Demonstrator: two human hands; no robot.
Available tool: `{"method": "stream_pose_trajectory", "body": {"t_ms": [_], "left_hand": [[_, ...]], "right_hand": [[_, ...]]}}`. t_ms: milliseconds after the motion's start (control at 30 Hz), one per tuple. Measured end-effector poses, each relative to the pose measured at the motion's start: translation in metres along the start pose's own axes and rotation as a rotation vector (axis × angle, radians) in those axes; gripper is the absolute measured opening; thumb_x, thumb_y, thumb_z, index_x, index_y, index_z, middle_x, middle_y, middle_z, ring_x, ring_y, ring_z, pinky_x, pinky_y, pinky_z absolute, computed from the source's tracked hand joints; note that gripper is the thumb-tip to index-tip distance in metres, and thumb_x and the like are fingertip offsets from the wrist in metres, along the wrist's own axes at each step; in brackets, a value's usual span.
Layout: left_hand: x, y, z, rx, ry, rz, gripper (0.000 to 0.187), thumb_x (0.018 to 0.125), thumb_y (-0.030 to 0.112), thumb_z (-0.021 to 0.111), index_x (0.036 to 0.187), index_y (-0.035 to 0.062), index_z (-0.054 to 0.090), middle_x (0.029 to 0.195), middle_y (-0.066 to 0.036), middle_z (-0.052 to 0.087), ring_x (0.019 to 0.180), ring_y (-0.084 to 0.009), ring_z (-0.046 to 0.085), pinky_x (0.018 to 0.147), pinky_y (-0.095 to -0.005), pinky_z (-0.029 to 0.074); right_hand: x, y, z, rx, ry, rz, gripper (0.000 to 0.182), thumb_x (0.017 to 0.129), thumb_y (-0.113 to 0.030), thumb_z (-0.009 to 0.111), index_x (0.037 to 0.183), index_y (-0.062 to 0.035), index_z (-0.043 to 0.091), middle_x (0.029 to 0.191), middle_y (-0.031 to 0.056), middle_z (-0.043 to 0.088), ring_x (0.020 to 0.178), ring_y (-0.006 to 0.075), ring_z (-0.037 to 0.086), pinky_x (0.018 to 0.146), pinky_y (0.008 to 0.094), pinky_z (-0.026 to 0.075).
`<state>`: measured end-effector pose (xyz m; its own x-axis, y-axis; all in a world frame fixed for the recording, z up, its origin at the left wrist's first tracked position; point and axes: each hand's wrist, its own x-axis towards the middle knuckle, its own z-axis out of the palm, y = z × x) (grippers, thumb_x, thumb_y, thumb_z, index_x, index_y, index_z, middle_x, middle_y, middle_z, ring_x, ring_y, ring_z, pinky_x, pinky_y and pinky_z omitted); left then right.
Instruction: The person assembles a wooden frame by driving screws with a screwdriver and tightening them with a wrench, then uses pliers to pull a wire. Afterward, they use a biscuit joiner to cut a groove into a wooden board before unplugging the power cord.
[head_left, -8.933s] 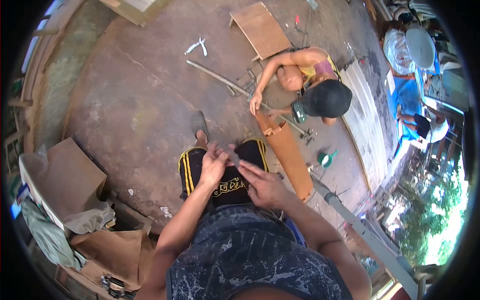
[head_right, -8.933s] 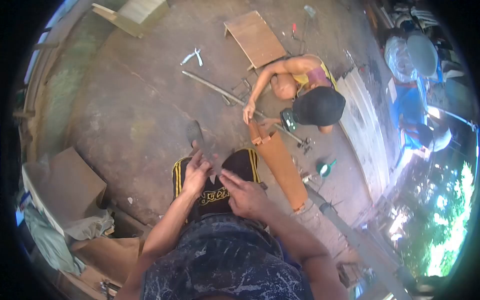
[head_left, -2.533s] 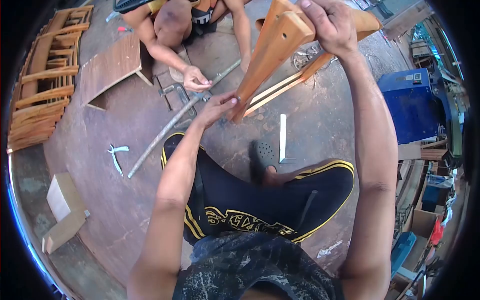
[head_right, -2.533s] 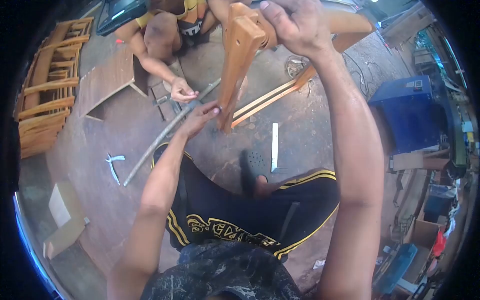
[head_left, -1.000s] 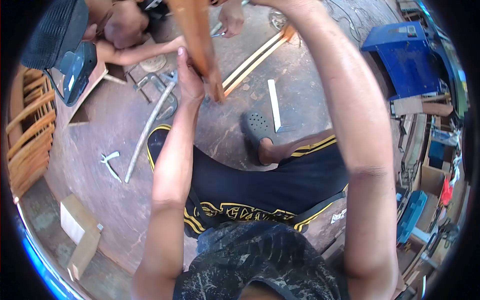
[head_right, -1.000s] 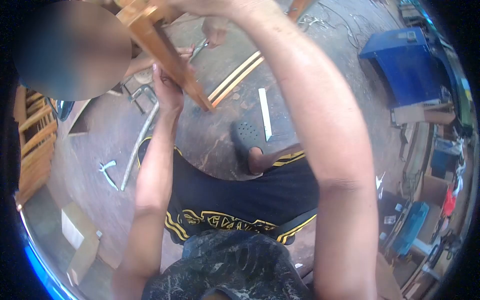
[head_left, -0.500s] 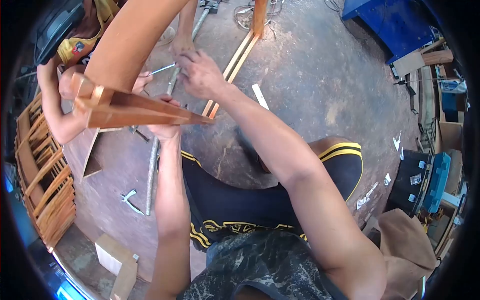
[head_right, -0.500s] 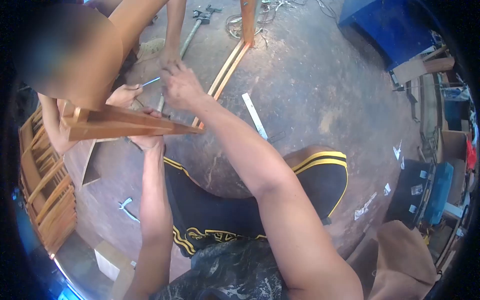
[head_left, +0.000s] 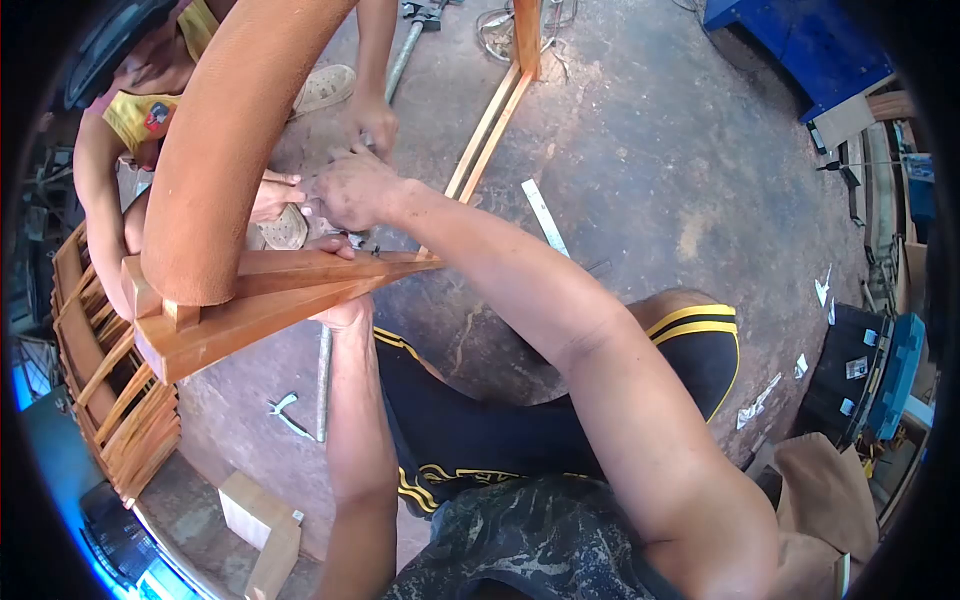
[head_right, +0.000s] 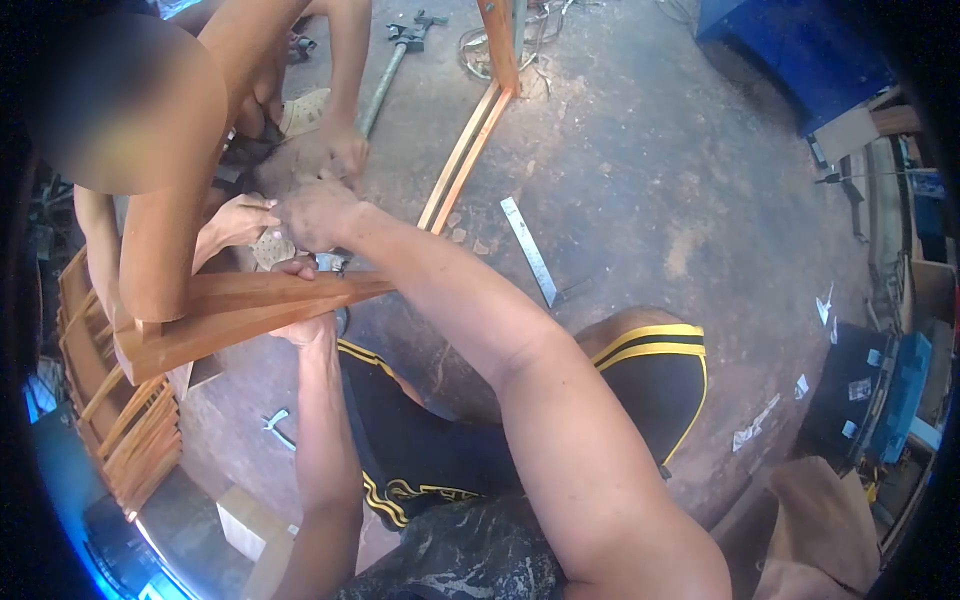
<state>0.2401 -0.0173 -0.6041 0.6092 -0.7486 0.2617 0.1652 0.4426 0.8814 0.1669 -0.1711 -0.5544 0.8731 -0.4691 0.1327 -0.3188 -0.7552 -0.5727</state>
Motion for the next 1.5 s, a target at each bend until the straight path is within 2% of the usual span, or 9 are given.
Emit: {"method": "stream_pose_trajectory", "body": {"t_ms": [167, 233, 467, 700, 800, 867, 1100, 1267, 1500], "left_hand": [[0.001, 0.004, 0.002, -0.024, -0.054, 0.013, 0.087, 0.087, 0.082, 0.032, 0.098, 0.0019, 0.065, 0.087, -0.011, 0.064, 0.085, -0.0216, 0.060, 0.091, -0.0438, 0.044], [0.000, 0.006, 0.006, -0.028, -0.051, -0.002, 0.086, 0.089, 0.081, 0.032, 0.098, 0.0025, 0.065, 0.088, -0.010, 0.065, 0.085, -0.0209, 0.060, 0.092, -0.0444, 0.044], [-0.005, 0.007, 0.016, 0.002, 0.001, 0.055, 0.067, 0.088, 0.063, 0.046, 0.100, -0.0001, 0.063, 0.082, -0.011, 0.063, 0.080, -0.0219, 0.060, 0.101, -0.0441, 0.042], [-0.003, -0.002, 0.009, 0.022, -0.028, 0.077, 0.073, 0.087, 0.068, 0.043, 0.100, -0.0012, 0.062, 0.085, -0.011, 0.063, 0.079, -0.0219, 0.060, 0.100, -0.0467, 0.042], [-0.005, 0.000, 0.008, 0.089, -0.059, 0.074, 0.087, 0.088, 0.081, 0.032, 0.102, 0.0011, 0.062, 0.086, -0.010, 0.062, 0.088, -0.0238, 0.059, 0.099, -0.0490, 0.043], [-0.005, 0.002, 0.011, 0.073, -0.037, 0.062, 0.083, 0.087, 0.078, 0.036, 0.101, 0.0003, 0.062, 0.085, -0.010, 0.063, 0.084, -0.0230, 0.060, 0.100, -0.0476, 0.043], [-0.003, 0.002, 0.012, 0.010, -0.028, 0.057, 0.088, 0.086, 0.081, 0.033, 0.099, -0.0007, 0.062, 0.080, -0.012, 0.064, 0.082, -0.0235, 0.061, 0.097, -0.0446, 0.043], [-0.004, 0.000, 0.011, 0.037, 0.000, 0.064, 0.087, 0.087, 0.080, 0.032, 0.099, -0.0002, 0.063, 0.083, -0.013, 0.064, 0.087, -0.0270, 0.061, 0.093, -0.0455, 0.045], [-0.007, 0.004, 0.020, 0.062, 0.068, 0.076, 0.078, 0.088, 0.073, 0.038, 0.099, -0.0006, 0.063, 0.084, -0.014, 0.064, 0.085, -0.0299, 0.062, 0.089, -0.0475, 0.049]], "right_hand": [[0.011, 0.008, 0.025, 0.176, 0.243, -0.039, 0.030, 0.094, -0.026, 0.058, 0.112, -0.0054, 0.070, 0.107, 0.0208, 0.071, 0.105, 0.0381, 0.065, 0.098, 0.0481, 0.046], [0.012, 0.007, 0.017, 0.301, 0.040, 0.043, 0.028, 0.093, -0.022, 0.058, 0.113, -0.0058, 0.069, 0.106, 0.0231, 0.070, 0.105, 0.0381, 0.066, 0.093, 0.0483, 0.050], [0.008, 0.014, 0.020, 0.455, -0.023, 0.123, 0.031, 0.096, -0.026, 0.057, 0.113, -0.0033, 0.068, 0.106, 0.0246, 0.070, 0.105, 0.0388, 0.066, 0.090, 0.0471, 0.051], [-0.089, 0.059, 0.002, 0.641, 0.210, 0.286, 0.031, 0.096, -0.029, 0.060, 0.113, -0.0037, 0.068, 0.096, 0.0126, 0.068, 0.090, 0.0246, 0.065, 0.081, 0.0395, 0.051], [-0.114, 0.064, -0.019, 0.665, -0.048, 0.502, 0.029, 0.098, -0.031, 0.061, 0.109, -0.0058, 0.069, 0.084, 0.0059, 0.064, 0.079, 0.0167, 0.060, 0.072, 0.0349, 0.050], [-0.122, 0.062, -0.031, 0.661, -0.183, 0.545, 0.027, 0.099, -0.031, 0.062, 0.108, -0.0075, 0.070, 0.075, 0.0014, 0.058, 0.071, 0.0114, 0.055, 0.066, 0.0310, 0.047], [-0.127, 0.048, -0.045, 0.577, -0.262, 0.525, 0.028, 0.099, -0.031, 0.062, 0.108, -0.0061, 0.071, 0.075, 0.0022, 0.061, 0.070, 0.0117, 0.058, 0.067, 0.0318, 0.049], [-0.118, 0.023, -0.043, 0.443, -0.224, 0.219, 0.026, 0.094, -0.017, 0.058, 0.113, -0.0033, 0.070, 0.094, 0.0160, 0.071, 0.090, 0.0257, 0.069, 0.084, 0.0377, 0.054], [-0.116, -0.008, -0.073, 0.331, -0.278, 0.315, 0.028, 0.090, -0.017, 0.058, 0.109, -0.0021, 0.072, 0.103, 0.0187, 0.072, 0.099, 0.0323, 0.069, 0.088, 0.0410, 0.053]]}}
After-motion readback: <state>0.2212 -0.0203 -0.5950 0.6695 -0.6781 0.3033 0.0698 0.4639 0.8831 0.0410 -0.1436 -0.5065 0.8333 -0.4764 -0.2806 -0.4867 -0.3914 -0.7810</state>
